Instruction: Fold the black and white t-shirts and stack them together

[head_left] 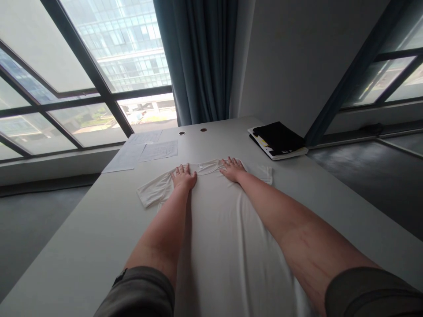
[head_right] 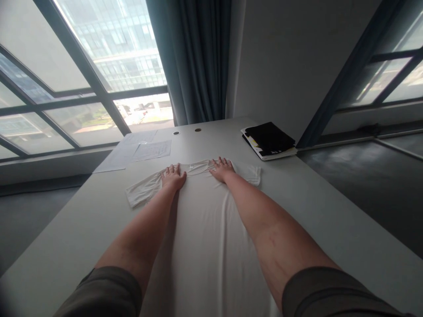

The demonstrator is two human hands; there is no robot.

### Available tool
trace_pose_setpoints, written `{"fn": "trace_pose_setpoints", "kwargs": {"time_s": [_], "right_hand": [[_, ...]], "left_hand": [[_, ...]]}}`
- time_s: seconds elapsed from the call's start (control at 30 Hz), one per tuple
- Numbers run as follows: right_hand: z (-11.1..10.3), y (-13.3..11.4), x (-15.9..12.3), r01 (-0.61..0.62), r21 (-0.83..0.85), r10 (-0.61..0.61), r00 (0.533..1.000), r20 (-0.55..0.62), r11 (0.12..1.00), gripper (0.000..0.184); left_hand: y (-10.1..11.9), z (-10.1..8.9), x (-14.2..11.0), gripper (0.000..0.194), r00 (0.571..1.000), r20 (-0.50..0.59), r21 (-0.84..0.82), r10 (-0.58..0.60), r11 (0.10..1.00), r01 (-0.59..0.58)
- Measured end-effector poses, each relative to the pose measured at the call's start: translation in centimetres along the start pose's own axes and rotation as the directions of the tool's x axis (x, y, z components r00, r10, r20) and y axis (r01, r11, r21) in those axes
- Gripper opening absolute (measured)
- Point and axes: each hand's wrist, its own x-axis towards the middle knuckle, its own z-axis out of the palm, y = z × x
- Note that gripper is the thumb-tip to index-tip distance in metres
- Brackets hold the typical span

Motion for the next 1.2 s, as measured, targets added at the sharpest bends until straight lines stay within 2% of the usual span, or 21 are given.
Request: {"fn": "trace_pose_setpoints", "kwargs": {"time_s": [0.13, 0.23, 0.3, 0.53, 0.6, 0.67, 0.77, 0.87, 0.97, 1.07, 1.2], "right_hand": [[-1.1, 1.4, -0.3, 0.013, -0.019, -0.011, 0.998, 0.06, 1.0, 0.071], [-1.4, 2.6, -0.9, 0.006, -0.033, -0.005, 0.999, 0.038, 0.999, 0.064], [-1.2, 3.1, -1.2, -0.041, -0.034, 0.042, 0.999, 0.015, 0.999, 0.063], [-0.6, 2.2, -0.2, -0.292, 0.014, 0.292, 0.956, -0.007, 0.956, 0.064], [-0.8, 1.9, 0.0, -0.302, 0.019, 0.302, 0.953, 0.0, 0.953, 0.064], [-1.0, 2.1, -0.2, -0.253, 0.025, 0.253, 0.967, 0.0, 0.967, 0.063], [-0.8, 3.5, -1.6, -0.17, 0.045, 0.172, 0.984, -0.049, 0.984, 0.064], [0.1, 5.8, -3.8, -0.208, 0.036, 0.211, 0.972, -0.099, 0.977, 0.068], [0.8, 7.9, -5.5, -0.25, -0.005, 0.248, 0.964, -0.095, 0.968, 0.068], [0.6, 9.2, -5.8, -0.302, -0.008, 0.3, 0.95, -0.082, 0.953, 0.068], [0.1, 9.5, -5.1, -0.346, 0.012, 0.345, 0.934, -0.094, 0.938, 0.068]], "left_hand": [[0.2, -0.2, -0.1, 0.083, 0.999, -0.008, 0.027, -0.04, 0.999, 0.04], [0.2, -0.2, 0.0, 0.083, 0.999, 0.001, 0.046, -0.039, 0.998, 0.039], [0.2, -0.2, 0.2, 0.083, 0.999, 0.003, 0.048, -0.036, 0.998, 0.036], [0.1, 0.0, 0.2, 0.083, 0.999, -0.003, 0.037, -0.045, 0.998, 0.045], [0.2, 0.0, 0.1, 0.083, 0.999, 0.002, 0.036, -0.045, 0.998, 0.045], [0.2, -0.1, 0.1, 0.083, 0.999, 0.007, 0.036, -0.044, 0.998, 0.043], [0.2, -0.2, 0.1, 0.083, 0.999, 0.011, 0.029, -0.049, 0.998, 0.048], [0.2, -0.1, 0.2, 0.084, 0.999, 0.007, 0.024, -0.048, 0.999, 0.048], [0.2, 0.0, 0.3, 0.083, 0.999, 0.0, 0.025, -0.047, 0.999, 0.047], [0.2, 0.0, 0.5, 0.083, 0.999, 0.003, 0.026, -0.05, 0.998, 0.05], [0.1, 0.0, 0.7, 0.084, 0.998, 0.028, 0.029, -0.055, 0.998, 0.054]]}}
